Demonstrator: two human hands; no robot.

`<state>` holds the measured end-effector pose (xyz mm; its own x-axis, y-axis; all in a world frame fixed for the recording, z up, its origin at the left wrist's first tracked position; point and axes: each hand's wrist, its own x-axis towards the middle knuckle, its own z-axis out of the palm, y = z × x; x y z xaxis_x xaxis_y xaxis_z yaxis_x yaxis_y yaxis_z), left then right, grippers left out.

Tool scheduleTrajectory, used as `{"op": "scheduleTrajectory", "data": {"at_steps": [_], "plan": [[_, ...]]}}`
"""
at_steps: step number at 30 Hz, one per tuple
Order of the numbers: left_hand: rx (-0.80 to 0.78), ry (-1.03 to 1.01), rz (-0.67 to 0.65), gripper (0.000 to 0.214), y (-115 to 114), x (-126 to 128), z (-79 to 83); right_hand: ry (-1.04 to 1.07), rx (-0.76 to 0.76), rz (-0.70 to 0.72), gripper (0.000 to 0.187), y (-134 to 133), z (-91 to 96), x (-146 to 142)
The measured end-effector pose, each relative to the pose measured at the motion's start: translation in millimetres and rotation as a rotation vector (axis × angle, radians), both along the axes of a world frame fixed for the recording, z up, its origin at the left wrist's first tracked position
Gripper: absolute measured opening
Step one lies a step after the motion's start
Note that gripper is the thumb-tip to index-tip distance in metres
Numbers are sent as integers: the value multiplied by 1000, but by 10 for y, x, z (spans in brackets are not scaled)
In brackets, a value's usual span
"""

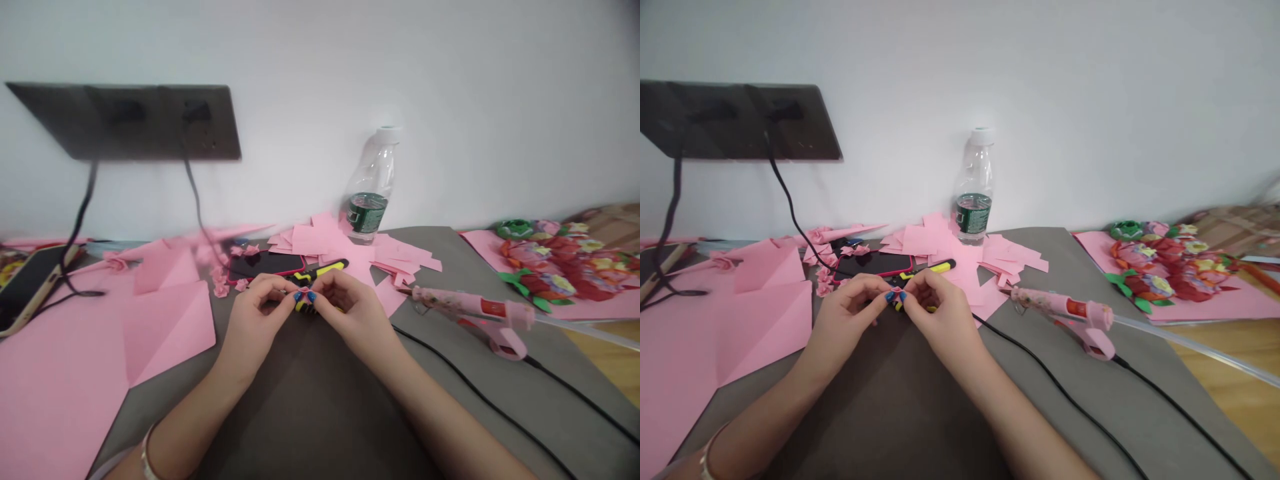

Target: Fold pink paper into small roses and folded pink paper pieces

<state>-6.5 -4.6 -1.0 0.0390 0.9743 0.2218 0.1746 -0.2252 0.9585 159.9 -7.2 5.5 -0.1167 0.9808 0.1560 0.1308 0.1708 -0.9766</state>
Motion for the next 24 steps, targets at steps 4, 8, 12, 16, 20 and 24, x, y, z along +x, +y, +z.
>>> {"op": "scheduleTrajectory", "data": {"at_steps": [4,8,12,16,20,24], "plan": [[-15,9,31,6,1,-3,-9,27,-11,-14,11,-3,0,-5],[46,58,78,6,5,-11,22,64,6,-29,12,-16,-2,-20],[63,89,66,10,2,-23,28,104,24,-45,11,-27,-10,-31],[153,200,86,13,-16,-19,37,90,26,-34,10,-30,-6,-34],[204,256,95,14,-31,-5,69,99,1,-9,11,-17,-2,-29],[121,170,57,14,-12,-11,75,171,-43,-2,16,10,-14,-14]]}}
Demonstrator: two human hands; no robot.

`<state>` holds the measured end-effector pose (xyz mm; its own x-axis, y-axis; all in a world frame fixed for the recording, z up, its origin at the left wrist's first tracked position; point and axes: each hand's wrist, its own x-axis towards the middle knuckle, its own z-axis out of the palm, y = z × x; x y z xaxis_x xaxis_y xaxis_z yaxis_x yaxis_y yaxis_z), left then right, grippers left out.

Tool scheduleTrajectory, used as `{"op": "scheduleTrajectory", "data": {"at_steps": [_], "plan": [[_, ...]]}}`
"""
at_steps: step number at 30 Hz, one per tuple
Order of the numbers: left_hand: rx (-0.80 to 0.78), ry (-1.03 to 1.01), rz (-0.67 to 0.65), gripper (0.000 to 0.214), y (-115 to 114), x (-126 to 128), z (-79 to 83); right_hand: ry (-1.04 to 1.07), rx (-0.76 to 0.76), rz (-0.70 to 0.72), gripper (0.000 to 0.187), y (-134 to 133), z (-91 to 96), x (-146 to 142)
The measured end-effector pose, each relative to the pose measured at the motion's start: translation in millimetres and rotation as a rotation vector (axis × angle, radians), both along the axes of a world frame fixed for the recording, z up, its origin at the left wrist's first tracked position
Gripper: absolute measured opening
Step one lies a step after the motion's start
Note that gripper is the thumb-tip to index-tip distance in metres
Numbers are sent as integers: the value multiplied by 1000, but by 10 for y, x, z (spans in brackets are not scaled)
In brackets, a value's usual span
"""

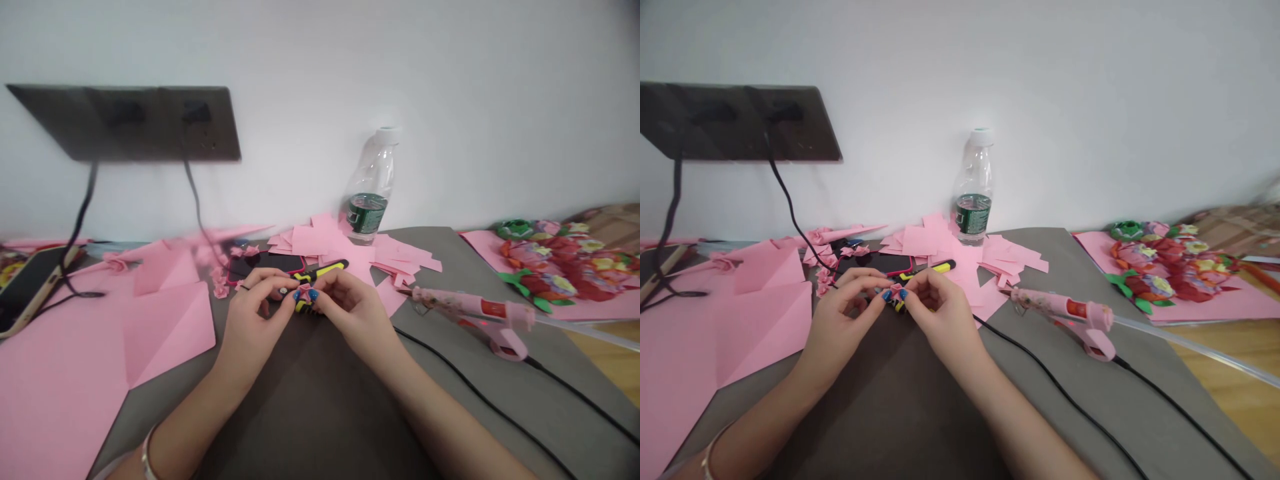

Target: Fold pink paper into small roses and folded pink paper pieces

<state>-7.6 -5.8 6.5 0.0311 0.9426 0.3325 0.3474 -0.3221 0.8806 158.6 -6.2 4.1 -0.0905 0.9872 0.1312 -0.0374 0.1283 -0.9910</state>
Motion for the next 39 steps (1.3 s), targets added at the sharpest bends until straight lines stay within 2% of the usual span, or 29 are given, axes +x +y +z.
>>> {"op": "scheduleTrajectory", "data": {"at_steps": [6,10,14,20,26,35,39], "plan": [[-269,-313,-166,10,52,-21,-48,89,7,33,18,30,5,26],[-434,-503,-202,17,42,-10,-25,114,-1,67,21,32,19,38],[-577,-664,-297,23,37,-1,12,175,-57,95,24,28,24,47],[-569,-677,-340,23,37,12,22,280,-121,131,26,21,31,40],[-581,-659,-441,27,21,11,35,268,-126,148,28,18,43,34],[-553,-638,-415,32,26,2,23,250,-126,151,28,14,38,41],[-553,-650,-391,27,8,4,39,248,-124,165,29,11,52,31]]}}
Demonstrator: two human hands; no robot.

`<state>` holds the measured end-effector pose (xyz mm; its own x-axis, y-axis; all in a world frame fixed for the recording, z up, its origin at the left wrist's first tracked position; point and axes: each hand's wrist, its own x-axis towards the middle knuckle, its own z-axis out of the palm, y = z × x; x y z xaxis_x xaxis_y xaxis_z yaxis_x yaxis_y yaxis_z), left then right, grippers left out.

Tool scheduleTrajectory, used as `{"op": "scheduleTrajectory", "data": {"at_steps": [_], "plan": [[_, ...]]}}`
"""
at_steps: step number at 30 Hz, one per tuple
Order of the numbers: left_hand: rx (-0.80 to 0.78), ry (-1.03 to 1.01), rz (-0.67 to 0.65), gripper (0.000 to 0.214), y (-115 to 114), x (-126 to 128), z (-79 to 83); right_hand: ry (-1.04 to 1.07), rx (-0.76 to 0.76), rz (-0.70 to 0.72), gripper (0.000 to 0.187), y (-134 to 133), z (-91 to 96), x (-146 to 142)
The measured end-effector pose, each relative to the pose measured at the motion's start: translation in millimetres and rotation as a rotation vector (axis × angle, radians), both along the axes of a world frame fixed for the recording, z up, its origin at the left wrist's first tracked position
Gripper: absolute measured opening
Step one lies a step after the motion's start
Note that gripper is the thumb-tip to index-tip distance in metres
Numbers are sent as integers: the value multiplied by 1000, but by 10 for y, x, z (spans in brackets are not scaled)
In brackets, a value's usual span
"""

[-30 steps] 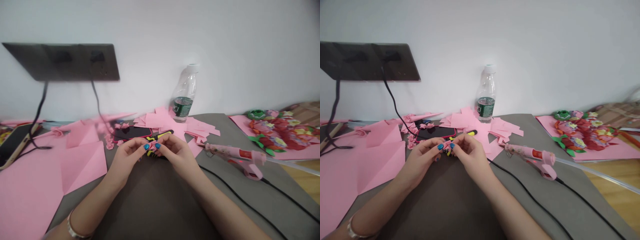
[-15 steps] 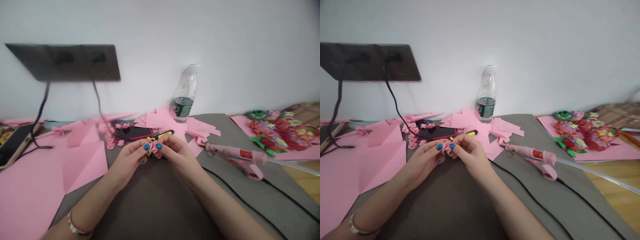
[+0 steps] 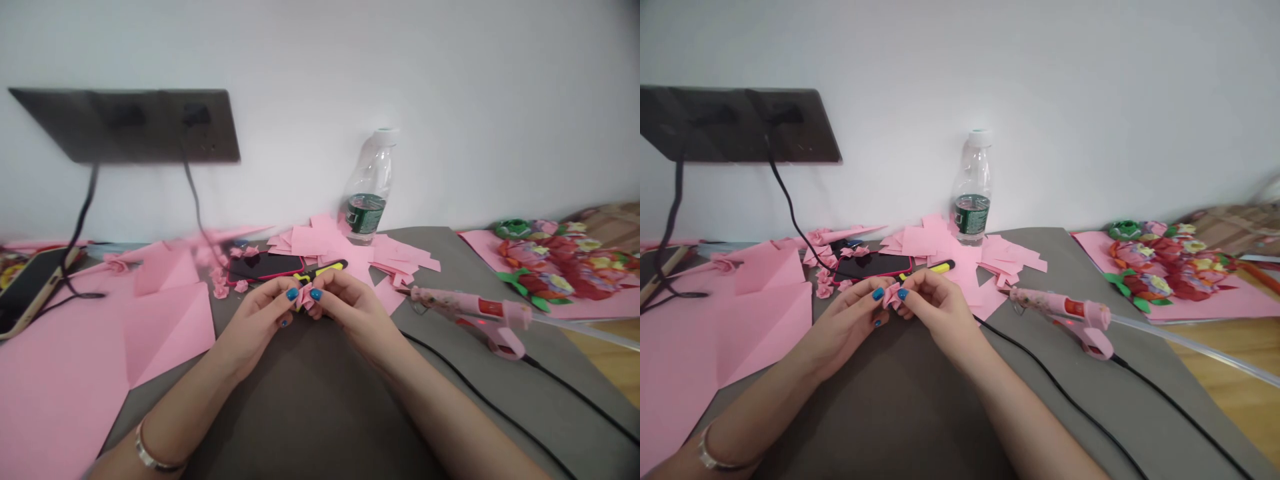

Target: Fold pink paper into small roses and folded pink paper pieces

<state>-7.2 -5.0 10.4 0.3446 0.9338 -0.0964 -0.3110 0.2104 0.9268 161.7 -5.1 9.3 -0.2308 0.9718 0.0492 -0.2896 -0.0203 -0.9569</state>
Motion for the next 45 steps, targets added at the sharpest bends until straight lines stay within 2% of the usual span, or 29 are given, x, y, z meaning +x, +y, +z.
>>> {"op": "scheduleTrajectory", "data": {"at_steps": [4,8,11,14,17,24,29,34,39,45], "plan": [[31,51,25,25,0,2,-24,-12,-24,-8,30,7,-7,-2],[216,211,189,15,6,6,-52,-21,-69,-84,31,15,-42,3],[340,301,208,13,-4,6,-46,-28,-72,-102,31,12,-48,6],[454,403,222,6,-17,-4,-42,-38,-64,-71,31,7,-24,10],[536,473,254,11,-23,-24,-47,-58,-56,-28,31,10,10,17],[616,575,285,17,-22,-35,18,-125,-46,29,34,24,65,42],[592,558,311,15,-39,-9,46,-114,-46,33,39,19,49,68],[431,452,451,8,-55,22,26,-52,-35,-66,38,32,-17,56],[310,397,340,14,-38,45,-13,-80,28,-142,37,0,-37,-28],[72,282,317,25,-18,57,-58,-150,107,-232,36,-68,-73,-121]]}}
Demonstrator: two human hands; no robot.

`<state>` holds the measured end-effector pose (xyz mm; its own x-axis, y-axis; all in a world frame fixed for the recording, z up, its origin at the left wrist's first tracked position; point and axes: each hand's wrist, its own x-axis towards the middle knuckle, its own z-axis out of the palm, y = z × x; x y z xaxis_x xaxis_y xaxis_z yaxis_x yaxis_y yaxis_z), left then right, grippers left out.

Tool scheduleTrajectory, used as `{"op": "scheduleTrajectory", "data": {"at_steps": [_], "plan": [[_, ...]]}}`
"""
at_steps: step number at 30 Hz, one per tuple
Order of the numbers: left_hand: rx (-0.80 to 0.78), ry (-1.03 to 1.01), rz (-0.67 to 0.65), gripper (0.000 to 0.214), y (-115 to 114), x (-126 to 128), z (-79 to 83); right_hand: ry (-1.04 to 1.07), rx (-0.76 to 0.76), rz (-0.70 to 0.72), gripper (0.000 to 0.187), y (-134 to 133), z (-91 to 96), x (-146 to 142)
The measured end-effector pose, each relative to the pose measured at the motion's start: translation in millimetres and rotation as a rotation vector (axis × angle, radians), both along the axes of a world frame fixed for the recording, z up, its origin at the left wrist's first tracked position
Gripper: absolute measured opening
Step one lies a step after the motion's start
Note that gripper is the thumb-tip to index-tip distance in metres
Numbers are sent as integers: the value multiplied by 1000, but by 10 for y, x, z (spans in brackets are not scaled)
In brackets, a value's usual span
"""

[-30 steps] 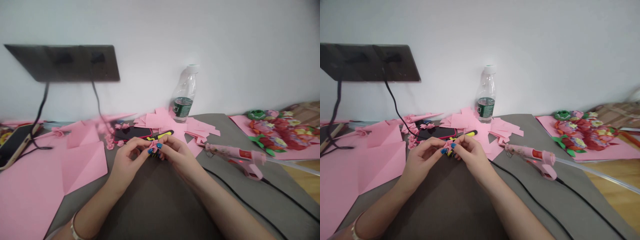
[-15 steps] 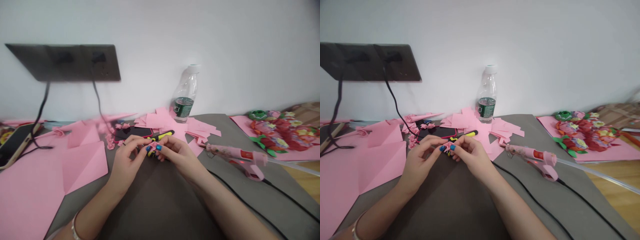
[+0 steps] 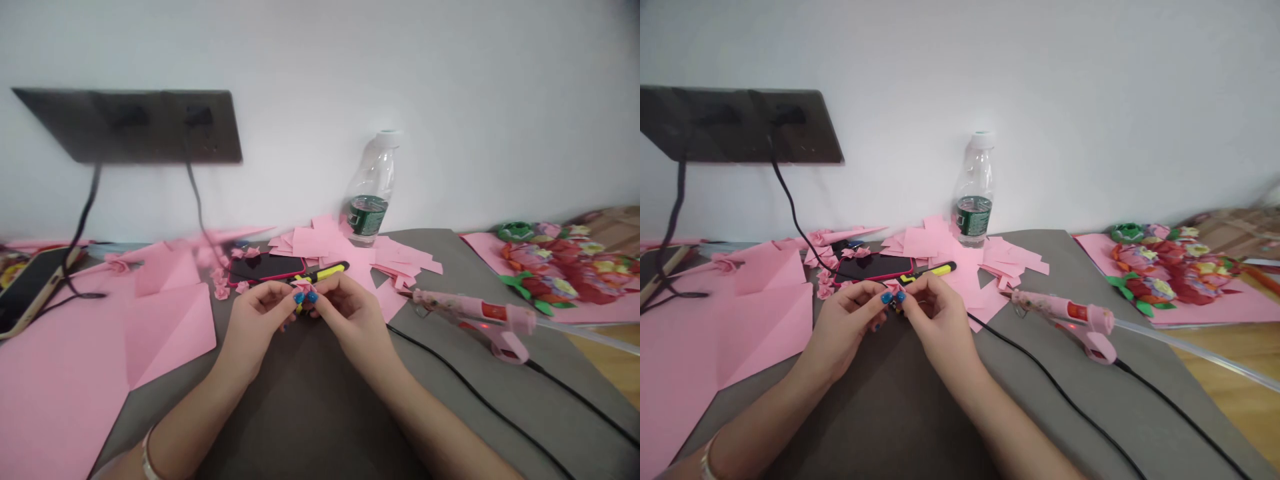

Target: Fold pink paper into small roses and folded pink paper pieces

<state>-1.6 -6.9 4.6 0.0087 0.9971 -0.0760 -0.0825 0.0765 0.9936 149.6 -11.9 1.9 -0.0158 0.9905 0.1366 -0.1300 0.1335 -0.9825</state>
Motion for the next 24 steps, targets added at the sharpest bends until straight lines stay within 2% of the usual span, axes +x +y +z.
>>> {"op": "scheduleTrajectory", "data": {"at_steps": [3,9,17,24], "plan": [[-32,-39,-4,27,-4,17,7,-28,-25,9,36,0,-22,-3],[1,-62,-9,21,2,16,-3,-44,-56,15,33,12,-48,-2],[196,161,-28,10,1,-30,20,-64,-27,4,23,2,-26,-12],[188,145,-37,6,10,-51,35,-74,-22,86,22,12,-8,-8]]}}
